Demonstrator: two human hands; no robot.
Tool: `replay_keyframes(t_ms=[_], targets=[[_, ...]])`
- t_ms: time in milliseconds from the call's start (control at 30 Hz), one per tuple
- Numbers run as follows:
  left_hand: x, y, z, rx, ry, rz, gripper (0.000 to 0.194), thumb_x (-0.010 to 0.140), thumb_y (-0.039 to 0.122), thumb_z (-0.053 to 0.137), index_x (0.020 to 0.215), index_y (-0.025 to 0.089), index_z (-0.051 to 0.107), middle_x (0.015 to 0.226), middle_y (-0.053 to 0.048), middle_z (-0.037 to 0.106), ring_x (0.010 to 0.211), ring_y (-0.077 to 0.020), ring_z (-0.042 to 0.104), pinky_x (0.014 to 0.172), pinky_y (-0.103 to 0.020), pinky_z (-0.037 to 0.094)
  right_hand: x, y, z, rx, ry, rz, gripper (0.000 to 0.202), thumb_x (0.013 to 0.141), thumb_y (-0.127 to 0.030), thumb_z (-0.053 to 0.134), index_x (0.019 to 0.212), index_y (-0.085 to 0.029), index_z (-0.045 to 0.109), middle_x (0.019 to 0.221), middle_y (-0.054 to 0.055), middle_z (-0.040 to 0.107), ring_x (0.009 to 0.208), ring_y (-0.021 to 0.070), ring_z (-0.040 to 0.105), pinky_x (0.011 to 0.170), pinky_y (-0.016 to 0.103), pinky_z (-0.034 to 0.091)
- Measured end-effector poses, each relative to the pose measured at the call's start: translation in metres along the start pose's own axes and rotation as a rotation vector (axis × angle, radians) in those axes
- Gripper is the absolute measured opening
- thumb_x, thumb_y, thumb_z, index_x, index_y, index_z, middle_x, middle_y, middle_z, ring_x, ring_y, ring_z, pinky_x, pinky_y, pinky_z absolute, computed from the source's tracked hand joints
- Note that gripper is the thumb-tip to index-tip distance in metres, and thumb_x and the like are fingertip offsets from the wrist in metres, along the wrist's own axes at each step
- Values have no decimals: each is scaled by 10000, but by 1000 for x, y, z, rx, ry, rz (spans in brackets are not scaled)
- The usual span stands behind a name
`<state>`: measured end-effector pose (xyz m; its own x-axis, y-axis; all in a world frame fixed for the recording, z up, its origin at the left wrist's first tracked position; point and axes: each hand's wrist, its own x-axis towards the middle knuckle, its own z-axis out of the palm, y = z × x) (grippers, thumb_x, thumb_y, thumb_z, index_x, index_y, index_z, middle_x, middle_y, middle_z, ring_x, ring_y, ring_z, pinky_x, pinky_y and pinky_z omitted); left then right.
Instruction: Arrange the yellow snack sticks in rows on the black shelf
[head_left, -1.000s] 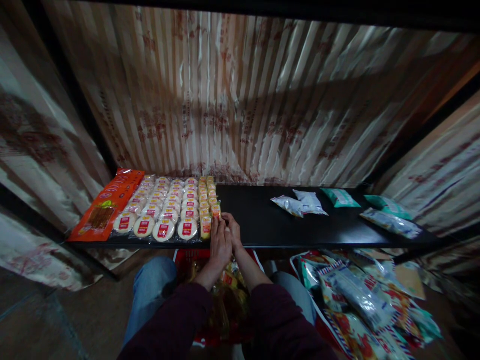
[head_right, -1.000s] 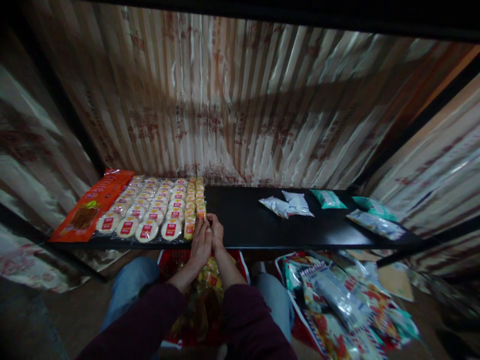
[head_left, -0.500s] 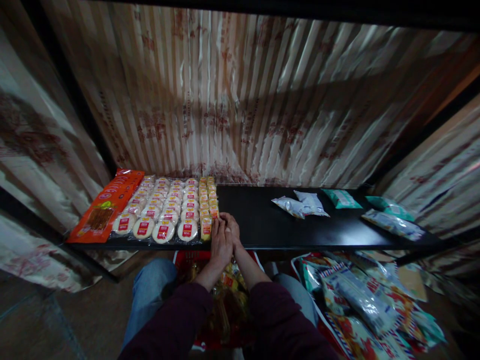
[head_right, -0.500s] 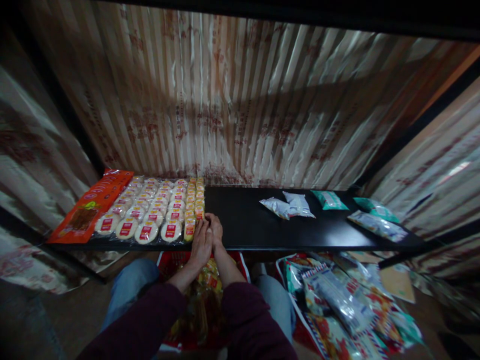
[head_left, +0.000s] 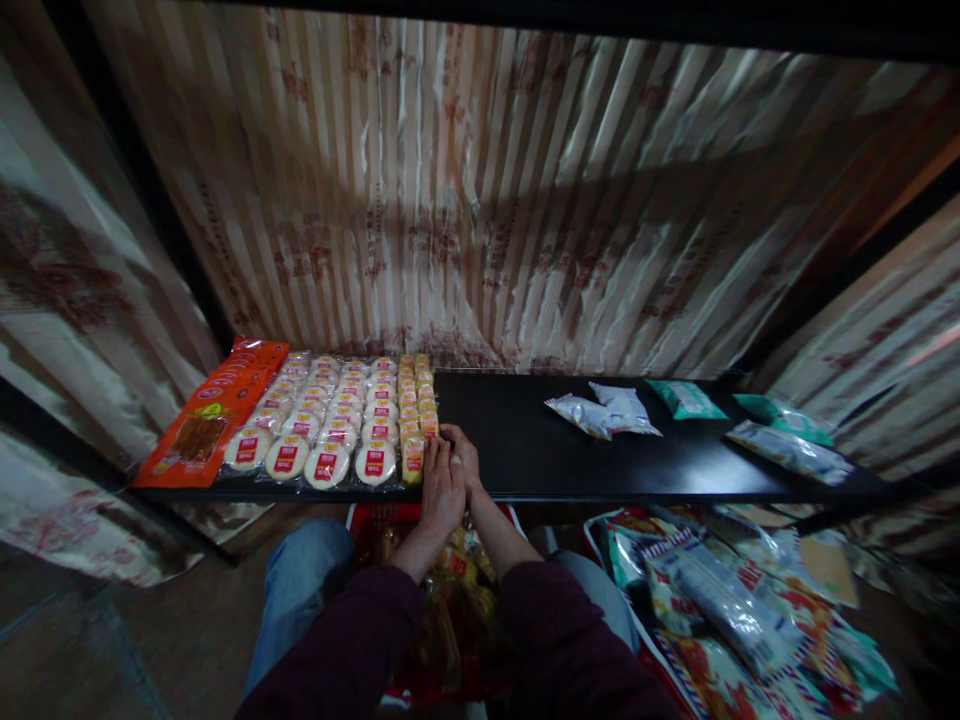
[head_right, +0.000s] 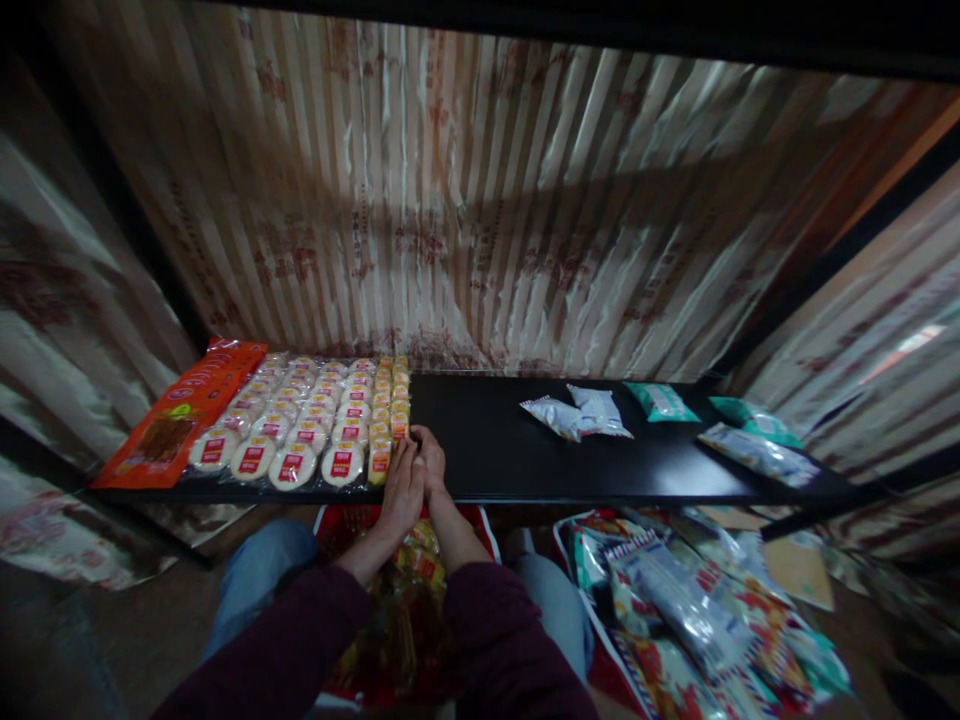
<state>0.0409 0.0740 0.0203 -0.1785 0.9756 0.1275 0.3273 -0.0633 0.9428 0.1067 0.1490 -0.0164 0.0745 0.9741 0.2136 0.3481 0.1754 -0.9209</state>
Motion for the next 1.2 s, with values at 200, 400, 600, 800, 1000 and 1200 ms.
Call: replay_keyframes(t_ms=[200,400,600,800,1000,1200], targets=[[2,-1,0,-2,4,0,463,878,355,408,1283,174,541,1434,-110,453,1404,-256,274,1178,-377,170,1,-3,-1,26,-20,-10,266,737,-319,497,953,-240,630,939,-6,706,864,173,655,864,317,506],[4,-3,4,3,11,-3,472,879,343,403,1299,164,523,1454,-116,426,1399,-264,285,1179,-377,166,1,-3,-2,22,-26,-12,279,731,-318,498,960,-223,626,947,11,699,868,175,654,862,314,506],[6,-6,5,26,11,1,467,882,322,392,1298,153,522,1457,-127,418,1401,-274,278,1182,-384,163,2,-1,-3,-17,-78,-16,283,740,-307,490,976,-218,621,960,14,699,900,184,646,874,327,496],[4,-8,6,56,6,6,472,895,316,370,1315,145,501,1462,-125,411,1408,-265,263,1186,-389,153,0,4,-6,-33,-74,-56,315,716,-233,484,997,-224,625,972,10,699,907,181,644,891,338,493],[2,-8,7,91,-14,8,494,909,307,329,1345,117,463,1487,-129,371,1418,-245,240,1189,-396,148,-3,4,-8,-52,-70,-47,341,698,-203,490,1015,-220,616,1006,14,685,948,177,633,920,332,482],[1,-1,7,152,-31,1,549,910,309,288,1356,22,431,1499,-186,322,1421,-246,230,1187,-413,148,-4,2,-10,-74,-105,-48,347,702,-212,483,1027,-213,604,1018,23,680,948,180,634,926,332,479]])
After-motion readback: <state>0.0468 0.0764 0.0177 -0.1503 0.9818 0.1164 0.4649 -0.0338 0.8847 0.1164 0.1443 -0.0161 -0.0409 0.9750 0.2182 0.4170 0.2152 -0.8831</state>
